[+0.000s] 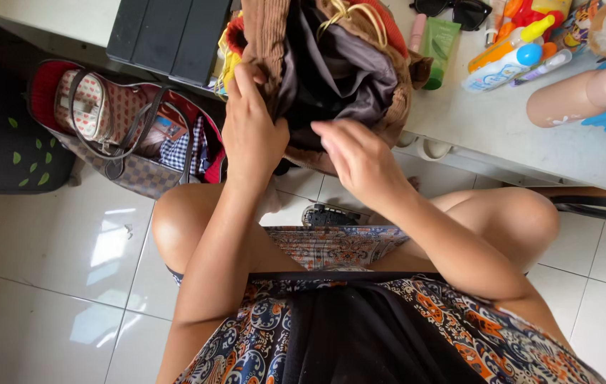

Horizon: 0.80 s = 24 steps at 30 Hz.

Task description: The person sits on the floor and packs a drawstring bag, placing a bottle, a tablet, and small personal items inside, then pulls the drawstring to cinch the bag closed and folds a red cloth pouch on top.

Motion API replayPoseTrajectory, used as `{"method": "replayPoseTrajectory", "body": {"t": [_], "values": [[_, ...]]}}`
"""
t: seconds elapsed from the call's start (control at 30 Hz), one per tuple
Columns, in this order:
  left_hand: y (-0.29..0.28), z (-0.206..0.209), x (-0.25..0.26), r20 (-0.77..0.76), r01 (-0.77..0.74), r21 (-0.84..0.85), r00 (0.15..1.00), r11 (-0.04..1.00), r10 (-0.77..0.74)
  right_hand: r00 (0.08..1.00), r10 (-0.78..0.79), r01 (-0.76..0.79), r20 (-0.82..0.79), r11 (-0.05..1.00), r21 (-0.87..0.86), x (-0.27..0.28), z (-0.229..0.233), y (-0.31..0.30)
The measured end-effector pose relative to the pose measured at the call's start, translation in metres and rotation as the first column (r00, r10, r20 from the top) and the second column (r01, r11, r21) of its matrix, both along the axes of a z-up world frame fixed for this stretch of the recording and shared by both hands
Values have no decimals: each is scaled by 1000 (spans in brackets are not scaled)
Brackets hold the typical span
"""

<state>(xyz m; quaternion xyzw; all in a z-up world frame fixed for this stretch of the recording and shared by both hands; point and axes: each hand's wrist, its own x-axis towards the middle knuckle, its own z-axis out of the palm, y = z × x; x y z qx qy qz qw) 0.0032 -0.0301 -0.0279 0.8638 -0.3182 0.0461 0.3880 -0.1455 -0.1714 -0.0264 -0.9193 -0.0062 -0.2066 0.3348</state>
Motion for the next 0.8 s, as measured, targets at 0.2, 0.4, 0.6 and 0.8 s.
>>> {"method": "replayPoseTrajectory", "body": {"t": [0.2, 0.4, 0.6, 0.8], "values": [[-2, -5, 5, 21, -31, 3, 999, 1000, 31, 894, -183, 58, -408, 953, -299, 101, -65, -37], [4, -1, 19, -44, -39, 59, 998, 997, 42, 918, -260, 23, -299, 788, -615, 146, -157, -77], [0, -4, 18, -58, -21, 80, 998, 997, 25, 846, -379, 86, -375, 791, -606, 181, -216, -77], [9, -8, 21, -55, -11, 113, 998, 993, 17, 761, -368, 95, -535, 878, -470, 188, -210, -66]]}}
